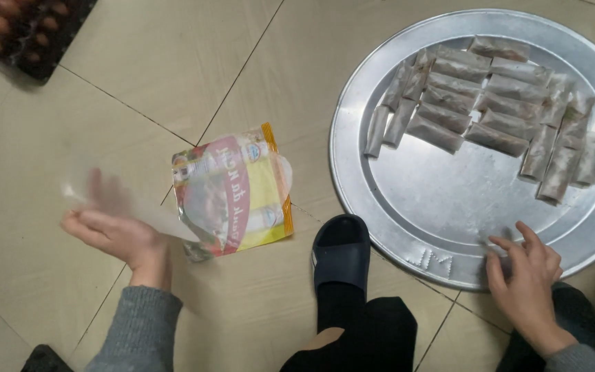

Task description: Rolling food filling into wrappers on a large metal tray.

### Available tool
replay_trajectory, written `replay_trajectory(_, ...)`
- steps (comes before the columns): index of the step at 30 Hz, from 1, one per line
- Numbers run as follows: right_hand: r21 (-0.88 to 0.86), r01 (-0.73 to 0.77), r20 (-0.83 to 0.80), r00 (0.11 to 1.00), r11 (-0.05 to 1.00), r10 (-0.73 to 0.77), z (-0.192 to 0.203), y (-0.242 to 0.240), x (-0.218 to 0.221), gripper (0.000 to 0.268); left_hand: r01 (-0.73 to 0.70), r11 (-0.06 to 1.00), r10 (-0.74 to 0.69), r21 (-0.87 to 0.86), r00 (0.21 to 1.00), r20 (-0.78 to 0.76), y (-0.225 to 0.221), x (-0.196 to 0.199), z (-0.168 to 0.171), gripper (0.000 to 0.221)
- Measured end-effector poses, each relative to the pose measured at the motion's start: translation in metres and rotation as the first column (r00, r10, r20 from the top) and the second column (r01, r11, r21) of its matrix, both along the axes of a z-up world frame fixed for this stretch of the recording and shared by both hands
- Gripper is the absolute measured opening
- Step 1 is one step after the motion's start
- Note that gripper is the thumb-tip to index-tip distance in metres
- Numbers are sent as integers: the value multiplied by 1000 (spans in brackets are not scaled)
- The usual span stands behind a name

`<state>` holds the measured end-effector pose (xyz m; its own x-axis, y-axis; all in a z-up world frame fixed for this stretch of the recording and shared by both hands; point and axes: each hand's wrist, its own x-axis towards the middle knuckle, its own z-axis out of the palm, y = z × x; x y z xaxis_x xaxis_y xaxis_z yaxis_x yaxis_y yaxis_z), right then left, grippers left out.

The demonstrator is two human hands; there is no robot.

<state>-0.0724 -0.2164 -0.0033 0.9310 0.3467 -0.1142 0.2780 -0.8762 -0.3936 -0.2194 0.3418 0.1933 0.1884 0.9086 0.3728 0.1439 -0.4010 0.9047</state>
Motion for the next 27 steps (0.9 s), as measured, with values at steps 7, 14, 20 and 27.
replay_trajectory(7, 274, 376, -571, 804, 885, -165, 100, 59, 16, 39, 527, 837, -502, 150, 847, -175, -128, 84, 21, 14)
replay_trajectory(14, 599, 761, -770, 461, 250, 442, 202, 80, 38, 107, 973, -35, -847, 228, 93, -524, -262, 117, 5, 39)
replay_trajectory(20, 279, 894, -912, 361, 352, -196, 213, 71, 32, 44, 935, -336, -786, 116, -210, -581, -292, 100, -21, 23)
replay_trajectory(27, 256, 861, -848, 418, 440, -325, 220, 51, 32, 44, 690, 476, -877, -546, 330, -348, -266, 128, -34, 71)
